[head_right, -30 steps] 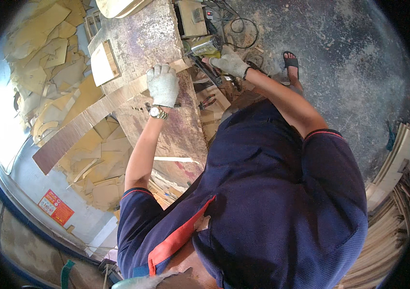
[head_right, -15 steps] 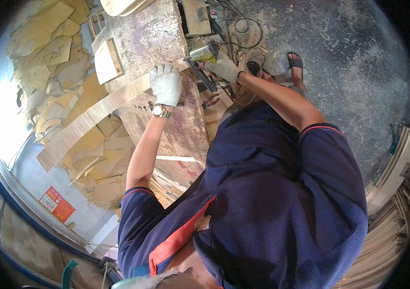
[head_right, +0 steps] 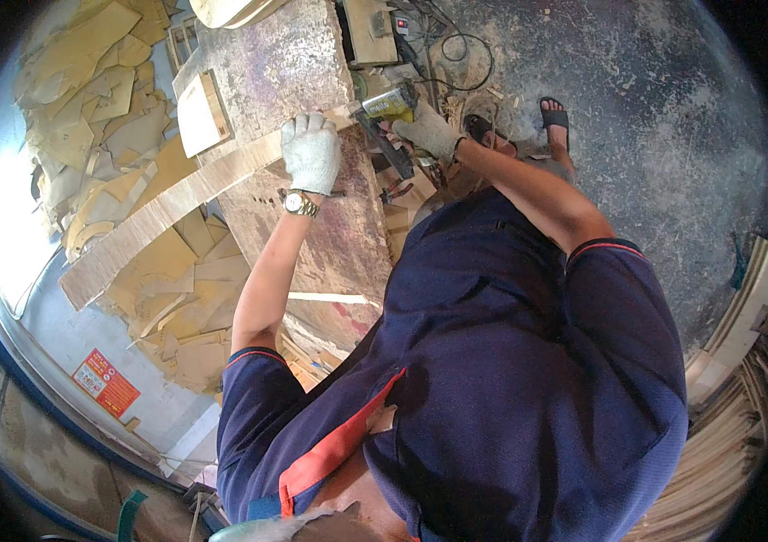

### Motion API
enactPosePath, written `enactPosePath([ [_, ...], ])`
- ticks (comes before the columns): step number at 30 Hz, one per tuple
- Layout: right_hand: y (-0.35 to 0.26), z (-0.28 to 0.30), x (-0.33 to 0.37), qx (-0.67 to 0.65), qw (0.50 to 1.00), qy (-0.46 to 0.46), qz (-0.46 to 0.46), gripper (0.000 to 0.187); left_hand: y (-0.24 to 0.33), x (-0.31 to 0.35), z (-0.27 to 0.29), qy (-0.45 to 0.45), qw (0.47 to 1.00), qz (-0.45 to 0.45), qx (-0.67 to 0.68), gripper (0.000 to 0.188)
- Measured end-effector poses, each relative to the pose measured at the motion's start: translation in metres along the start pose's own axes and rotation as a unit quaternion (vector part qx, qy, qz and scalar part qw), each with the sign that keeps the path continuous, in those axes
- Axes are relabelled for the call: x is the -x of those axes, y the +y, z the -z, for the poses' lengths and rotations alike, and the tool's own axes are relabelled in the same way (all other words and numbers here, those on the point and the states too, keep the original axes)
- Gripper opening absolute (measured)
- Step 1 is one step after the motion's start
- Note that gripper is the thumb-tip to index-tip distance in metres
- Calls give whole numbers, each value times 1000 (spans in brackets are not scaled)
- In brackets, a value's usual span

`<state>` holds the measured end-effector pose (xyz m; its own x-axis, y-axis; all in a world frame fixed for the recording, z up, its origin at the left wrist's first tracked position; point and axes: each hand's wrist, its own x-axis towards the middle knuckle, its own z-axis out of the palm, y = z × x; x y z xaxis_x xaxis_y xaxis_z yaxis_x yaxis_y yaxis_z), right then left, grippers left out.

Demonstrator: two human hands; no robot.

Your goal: The person uses a nail gun to attach thin wooden strips to curved wooden pieces on a workbench. They repeatedly position the strips, fire the nail gun, and reposition the pieces to continue assembly.

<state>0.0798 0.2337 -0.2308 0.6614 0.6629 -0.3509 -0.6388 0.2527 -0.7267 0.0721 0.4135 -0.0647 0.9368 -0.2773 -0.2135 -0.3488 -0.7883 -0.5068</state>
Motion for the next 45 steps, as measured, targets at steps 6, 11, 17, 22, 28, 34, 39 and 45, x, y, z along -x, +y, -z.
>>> enactPosePath([
  [6,1,-4,7,9,1000,-12,0,20,1,-1,3,-17,1000,3,10,14],
  [11,6,-1,0,33,999,-21,-30,22,1,0,4,-18,1000,5,3,14],
  [17,8,-1,-9,-23,1000,-7,-12,24,1,-2,7,-45,999,4,3,14],
  [22,1,4,-7,14,1000,9,13,30,-2,1,28,76,994,-53,54,9],
  [28,-16,8,-1,-16,1000,6,4,32,-2,58,61,250,956,107,114,35],
  [34,-25,-9,-7,-84,995,-17,59,33,1,39,57,454,747,468,132,52],
  [39,-25,-16,-11,-50,997,-55,6,38,-21,29,61,287,838,395,242,53],
  [45,-32,-20,-12,-61,996,-57,12,37,-33,33,53,280,738,353,502,39],
])
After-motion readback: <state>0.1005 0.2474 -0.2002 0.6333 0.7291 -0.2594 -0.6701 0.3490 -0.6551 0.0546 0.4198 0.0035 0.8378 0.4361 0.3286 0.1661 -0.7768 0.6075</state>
